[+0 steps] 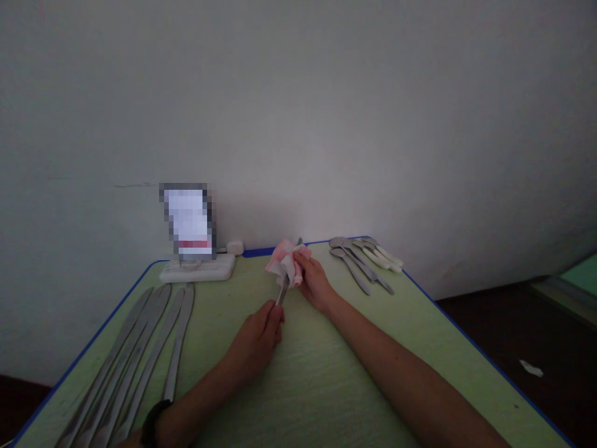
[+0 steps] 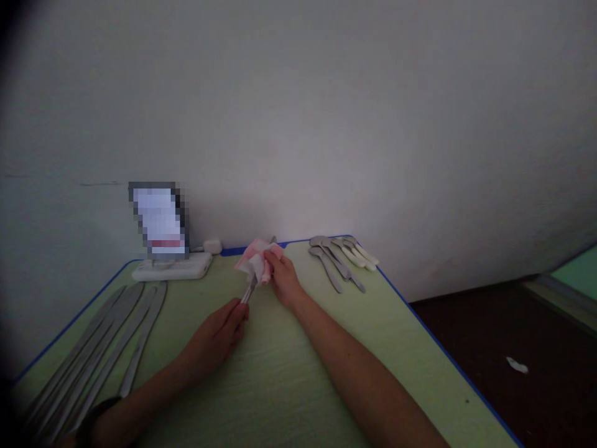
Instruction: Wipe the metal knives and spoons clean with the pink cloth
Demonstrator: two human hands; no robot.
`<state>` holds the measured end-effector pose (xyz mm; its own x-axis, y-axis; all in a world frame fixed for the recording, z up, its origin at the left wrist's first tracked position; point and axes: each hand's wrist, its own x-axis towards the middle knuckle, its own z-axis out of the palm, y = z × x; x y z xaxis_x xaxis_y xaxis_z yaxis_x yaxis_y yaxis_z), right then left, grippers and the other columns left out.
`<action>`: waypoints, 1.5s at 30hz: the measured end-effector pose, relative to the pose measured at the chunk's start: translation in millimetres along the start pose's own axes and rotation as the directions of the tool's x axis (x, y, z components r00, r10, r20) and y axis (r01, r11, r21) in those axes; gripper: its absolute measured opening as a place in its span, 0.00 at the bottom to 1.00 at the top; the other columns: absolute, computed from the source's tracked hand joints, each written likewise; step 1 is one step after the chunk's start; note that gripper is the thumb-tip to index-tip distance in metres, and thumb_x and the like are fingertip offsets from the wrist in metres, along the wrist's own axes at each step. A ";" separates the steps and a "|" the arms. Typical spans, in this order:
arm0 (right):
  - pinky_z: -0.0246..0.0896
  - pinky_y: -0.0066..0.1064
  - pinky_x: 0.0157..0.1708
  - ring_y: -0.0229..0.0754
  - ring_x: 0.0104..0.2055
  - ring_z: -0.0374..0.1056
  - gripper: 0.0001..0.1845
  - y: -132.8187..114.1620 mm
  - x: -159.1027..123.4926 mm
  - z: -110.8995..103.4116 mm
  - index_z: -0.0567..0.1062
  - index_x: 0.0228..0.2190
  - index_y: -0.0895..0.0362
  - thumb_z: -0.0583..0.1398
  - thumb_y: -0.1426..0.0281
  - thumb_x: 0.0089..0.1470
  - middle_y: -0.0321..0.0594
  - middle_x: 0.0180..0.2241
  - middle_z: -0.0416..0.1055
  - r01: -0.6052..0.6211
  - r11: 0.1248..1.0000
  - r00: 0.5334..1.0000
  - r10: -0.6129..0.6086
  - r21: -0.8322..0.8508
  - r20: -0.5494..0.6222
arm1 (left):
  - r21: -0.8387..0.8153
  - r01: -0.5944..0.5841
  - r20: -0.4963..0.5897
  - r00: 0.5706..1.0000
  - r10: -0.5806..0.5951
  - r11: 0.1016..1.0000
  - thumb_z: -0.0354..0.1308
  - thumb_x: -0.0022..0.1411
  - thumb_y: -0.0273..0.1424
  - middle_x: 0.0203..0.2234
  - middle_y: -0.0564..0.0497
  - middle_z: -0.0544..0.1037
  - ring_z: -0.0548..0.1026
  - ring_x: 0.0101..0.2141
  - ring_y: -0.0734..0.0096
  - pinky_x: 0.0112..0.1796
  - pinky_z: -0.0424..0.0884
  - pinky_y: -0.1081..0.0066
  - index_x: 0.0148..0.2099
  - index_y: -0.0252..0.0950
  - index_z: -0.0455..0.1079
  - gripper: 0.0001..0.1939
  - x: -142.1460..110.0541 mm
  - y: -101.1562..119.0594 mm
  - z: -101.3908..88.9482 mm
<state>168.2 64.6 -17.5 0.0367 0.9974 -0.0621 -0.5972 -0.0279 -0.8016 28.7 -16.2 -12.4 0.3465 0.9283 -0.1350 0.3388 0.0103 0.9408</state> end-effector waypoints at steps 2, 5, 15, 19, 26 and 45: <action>0.54 0.26 0.26 0.32 0.22 0.59 0.12 -1.4 2.0 -2.4 0.72 0.22 0.59 0.65 0.64 0.38 0.31 0.19 0.68 0.037 0.999 0.998 -0.037 0.003 -0.048 | 0.089 -0.044 -0.002 0.999 0.045 0.995 0.39 0.64 0.43 0.15 0.59 0.60 0.59 0.17 0.74 0.20 0.54 0.74 0.28 0.39 0.57 0.17 -1.1 0.2 -0.7; 0.53 0.26 0.25 0.32 0.22 0.58 0.11 -4.0 5.6 -7.4 0.71 0.21 0.58 0.64 0.64 0.40 0.30 0.18 0.66 0.082 0.997 0.991 -0.082 -0.006 -0.103 | 0.187 -0.086 0.017 0.996 0.084 0.979 0.38 0.65 0.41 0.16 0.58 0.62 0.62 0.19 0.72 0.23 0.56 0.73 0.28 0.39 0.57 0.17 -2.5 1.9 -1.6; 0.55 0.26 0.25 0.34 0.22 0.60 0.09 -8.2 14.0 -17.0 0.69 0.20 0.58 0.61 0.65 0.43 0.30 0.17 0.65 0.149 0.988 0.969 -0.153 -0.033 -0.193 | 0.265 -0.104 0.066 0.994 0.090 0.959 0.36 0.65 0.40 0.16 0.59 0.61 0.61 0.19 0.72 0.23 0.54 0.73 0.29 0.38 0.58 0.17 -2.5 1.5 -2.4; 0.55 0.26 0.24 0.34 0.21 0.60 0.09 -11.6 15.9 -18.5 0.69 0.19 0.57 0.60 0.65 0.44 0.30 0.16 0.64 0.166 0.986 0.951 -0.164 -0.016 -0.261 | 0.326 -0.135 0.074 0.990 0.117 0.936 0.37 0.65 0.39 0.17 0.58 0.62 0.62 0.20 0.71 0.24 0.55 0.73 0.30 0.38 0.60 0.17 -4.1 2.3 -2.3; 0.54 0.26 0.24 0.34 0.21 0.58 0.15 -12.5 14.6 -21.0 0.69 0.21 0.58 0.60 0.59 0.44 0.31 0.17 0.65 0.147 0.975 0.975 -0.170 -0.165 -0.140 | 0.204 -0.076 0.066 0.996 0.064 0.976 0.37 0.63 0.41 0.15 0.60 0.58 0.59 0.17 0.74 0.20 0.55 0.75 0.30 0.38 0.60 0.17 -5.4 5.3 -1.7; 0.53 0.26 0.23 0.34 0.22 0.58 0.12 -9.6 15.1 -19.8 0.70 0.20 0.58 0.61 0.62 0.42 0.31 0.18 0.65 0.122 0.984 0.977 -0.142 -0.133 -0.161 | 0.260 -0.095 0.048 0.995 0.085 0.961 0.37 0.64 0.41 0.16 0.59 0.61 0.61 0.17 0.74 0.21 0.56 0.74 0.28 0.38 0.58 0.17 -5.7 6.3 -2.4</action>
<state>190.4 78.6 -22.5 0.2501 0.9673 -0.0424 -0.4767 0.0849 -0.8750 26.7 -20.5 -4.9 0.4156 0.9069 -0.0690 0.5202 -0.1748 0.8360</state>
